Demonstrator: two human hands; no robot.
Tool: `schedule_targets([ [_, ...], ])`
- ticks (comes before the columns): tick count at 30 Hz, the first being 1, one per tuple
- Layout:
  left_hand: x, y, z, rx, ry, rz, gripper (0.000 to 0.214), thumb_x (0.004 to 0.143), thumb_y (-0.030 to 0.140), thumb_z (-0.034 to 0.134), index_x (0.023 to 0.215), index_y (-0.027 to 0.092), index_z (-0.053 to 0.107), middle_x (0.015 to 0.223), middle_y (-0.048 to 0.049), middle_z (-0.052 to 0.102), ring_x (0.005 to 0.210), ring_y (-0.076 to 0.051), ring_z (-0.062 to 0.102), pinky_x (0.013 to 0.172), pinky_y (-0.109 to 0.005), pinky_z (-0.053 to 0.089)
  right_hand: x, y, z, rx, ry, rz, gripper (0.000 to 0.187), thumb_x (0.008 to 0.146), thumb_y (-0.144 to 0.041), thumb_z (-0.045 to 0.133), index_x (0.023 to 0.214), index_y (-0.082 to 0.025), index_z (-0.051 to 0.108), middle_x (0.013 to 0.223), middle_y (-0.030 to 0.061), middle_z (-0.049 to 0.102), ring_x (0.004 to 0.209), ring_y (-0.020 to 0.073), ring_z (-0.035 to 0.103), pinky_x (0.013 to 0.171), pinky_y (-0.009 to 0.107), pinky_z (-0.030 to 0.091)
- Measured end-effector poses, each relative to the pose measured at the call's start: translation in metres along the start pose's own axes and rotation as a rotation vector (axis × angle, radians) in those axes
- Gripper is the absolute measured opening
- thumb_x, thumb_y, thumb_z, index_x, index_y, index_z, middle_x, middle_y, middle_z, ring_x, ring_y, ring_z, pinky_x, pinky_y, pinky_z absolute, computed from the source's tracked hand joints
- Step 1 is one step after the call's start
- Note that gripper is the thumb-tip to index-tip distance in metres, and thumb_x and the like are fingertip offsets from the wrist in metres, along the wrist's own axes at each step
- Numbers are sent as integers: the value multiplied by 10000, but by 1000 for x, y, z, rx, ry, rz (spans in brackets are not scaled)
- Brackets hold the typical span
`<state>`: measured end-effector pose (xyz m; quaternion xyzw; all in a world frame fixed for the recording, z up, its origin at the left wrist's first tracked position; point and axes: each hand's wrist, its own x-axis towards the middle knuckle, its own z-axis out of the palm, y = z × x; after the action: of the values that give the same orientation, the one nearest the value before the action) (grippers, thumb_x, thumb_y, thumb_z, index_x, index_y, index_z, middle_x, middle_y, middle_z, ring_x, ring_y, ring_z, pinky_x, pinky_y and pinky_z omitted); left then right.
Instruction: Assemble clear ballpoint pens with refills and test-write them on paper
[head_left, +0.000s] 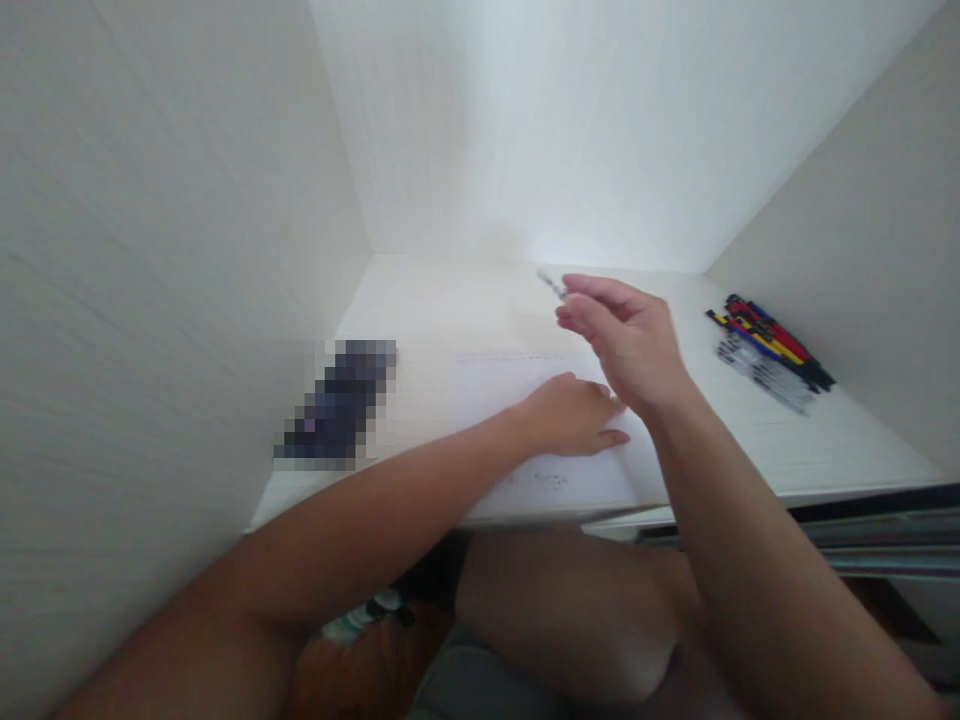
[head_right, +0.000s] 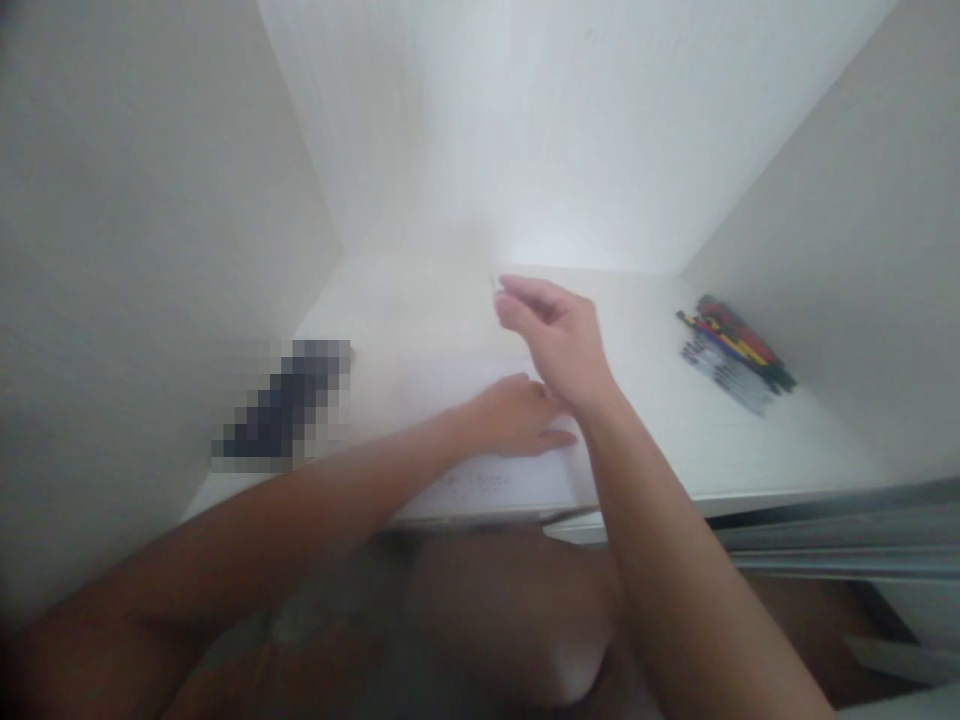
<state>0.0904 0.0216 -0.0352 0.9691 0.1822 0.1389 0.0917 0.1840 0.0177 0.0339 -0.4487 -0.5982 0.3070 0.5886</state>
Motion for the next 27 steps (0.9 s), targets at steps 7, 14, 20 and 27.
schedule_targets([
  [7, 0, 5, -12, -44, 338, -7, 437, 1063, 396, 507, 1442, 189, 573, 1167, -103, 674, 965, -243, 686, 865, -398, 562, -48, -13, -84, 261, 259, 159, 197, 855, -418, 777, 1009, -297, 773, 1008, 50, 772, 973, 232, 723, 950, 414, 614],
  [14, 1, 3, -15, -85, 661, -59, 517, 1014, 363, 603, 1488, 213, 462, 1341, -143, 535, 1257, -274, 555, 1052, -433, 519, -65, -3, -102, 352, 192, 333, 242, 850, -458, 768, 996, -268, 792, 976, 59, 776, 1008, 240, 740, 906, 384, 643],
  [20, 1, -2, -12, -65, 670, -120, 404, 1025, 382, 604, 1387, 208, 556, 1266, -126, 606, 1180, -274, 571, 1051, -465, 484, -67, -7, -112, 367, 118, 391, 285, 877, -522, 658, 946, -292, 811, 898, 47, 769, 892, 226, 747, 860, 384, 644],
  [27, 1, -2, -12, -57, 670, -148, 217, 1035, 408, 611, 1115, 230, 705, 1068, -65, 708, 1037, -254, 596, 995, -465, 456, -68, -10, -114, 347, 101, 393, 327, 851, -594, 653, 922, -310, 798, 857, 59, 748, 903, 266, 730, 826, 457, 628],
])
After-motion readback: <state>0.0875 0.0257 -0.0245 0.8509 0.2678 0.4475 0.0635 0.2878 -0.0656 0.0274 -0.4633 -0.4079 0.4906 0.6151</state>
